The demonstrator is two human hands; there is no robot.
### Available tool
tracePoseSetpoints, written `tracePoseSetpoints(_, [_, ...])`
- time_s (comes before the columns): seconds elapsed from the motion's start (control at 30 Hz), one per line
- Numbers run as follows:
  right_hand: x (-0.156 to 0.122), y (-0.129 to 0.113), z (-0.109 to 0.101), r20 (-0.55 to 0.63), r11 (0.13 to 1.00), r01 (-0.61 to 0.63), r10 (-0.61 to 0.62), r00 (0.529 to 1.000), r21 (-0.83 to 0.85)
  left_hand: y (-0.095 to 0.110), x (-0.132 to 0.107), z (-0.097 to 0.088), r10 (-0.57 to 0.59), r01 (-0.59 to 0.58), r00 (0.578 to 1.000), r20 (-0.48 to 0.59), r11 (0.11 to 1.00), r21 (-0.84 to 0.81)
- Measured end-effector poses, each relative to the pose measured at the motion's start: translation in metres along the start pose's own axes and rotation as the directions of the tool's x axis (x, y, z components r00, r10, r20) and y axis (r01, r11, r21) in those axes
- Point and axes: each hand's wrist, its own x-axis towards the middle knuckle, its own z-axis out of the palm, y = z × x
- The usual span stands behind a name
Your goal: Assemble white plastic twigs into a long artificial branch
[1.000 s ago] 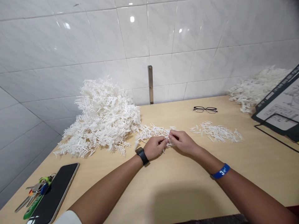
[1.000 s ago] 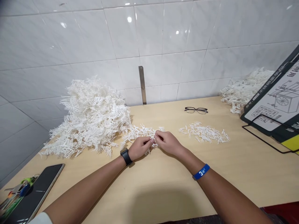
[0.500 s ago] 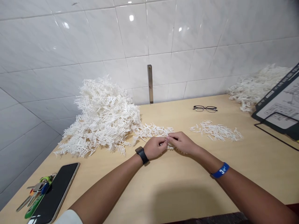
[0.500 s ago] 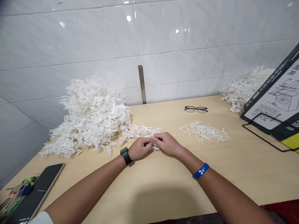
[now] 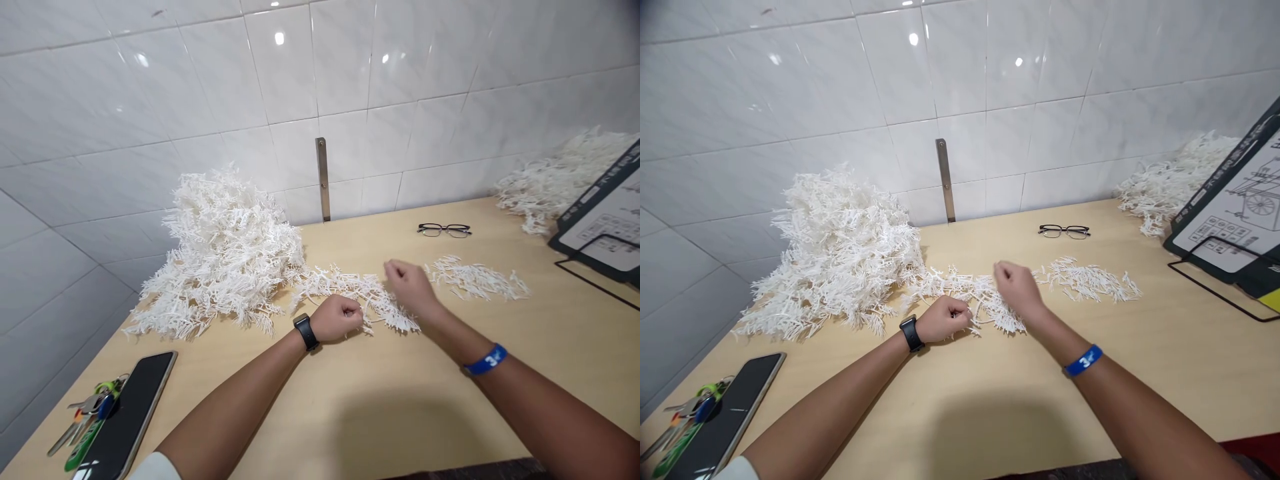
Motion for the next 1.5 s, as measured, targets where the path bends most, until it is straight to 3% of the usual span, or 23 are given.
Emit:
tracePoseSetpoints(0.13, [0.016,0.011,-0.023,-0.155,0.996,-0.065,0.074,0.985,0.063,-0.001,0.001,0.000,-0.005,0.004,0.999,-0.048,1.000,-0.018])
tracePoseSetpoints(0.4, [0.019,0.030,-0.025,-0.239,0.957,-0.249,0.211,0.948,-0.145,-0.002,0.000,0.003,0.011,-0.007,0.997,-0.072,0.999,0.046])
tracePoseSetpoints(0.5, [0.023,0.033,-0.032,-0.274,0.949,-0.262,0.209,0.939,-0.173,-0.002,0.000,0.003,0.013,-0.009,0.997,-0.076,0.998,0.060])
tracePoseSetpoints(0.6, [0.019,0.026,-0.029,-0.181,0.978,-0.199,0.184,0.966,-0.068,-0.002,0.000,0.003,0.009,-0.003,0.997,-0.077,0.997,0.072])
tracePoseSetpoints(0.7, [0.007,0.013,-0.014,0.107,0.998,-0.032,0.026,0.994,0.049,-0.002,0.001,0.003,0.012,-0.006,0.997,-0.073,0.996,0.091])
tracePoseSetpoints(0.8, [-0.003,0.003,0.001,0.429,0.983,0.172,-0.183,0.885,0.064,-0.001,0.001,0.003,0.020,-0.013,0.998,-0.064,0.995,0.097])
tracePoseSetpoints(0.9, [-0.008,0.000,0.007,0.577,0.978,0.194,-0.204,0.791,0.080,0.002,0.001,0.003,0.026,-0.021,0.998,-0.054,0.996,0.088])
tracePoseSetpoints(1.1, [-0.006,0.004,0.007,0.650,0.979,0.096,-0.190,0.735,0.178,0.009,-0.001,0.000,0.030,-0.031,1.000,0.002,0.998,0.063])
tracePoseSetpoints(1.5, [-0.010,0.006,0.016,0.610,0.978,-0.048,-0.089,0.787,0.205,0.003,0.003,-0.001,0.028,-0.029,1.000,0.008,0.999,0.028])
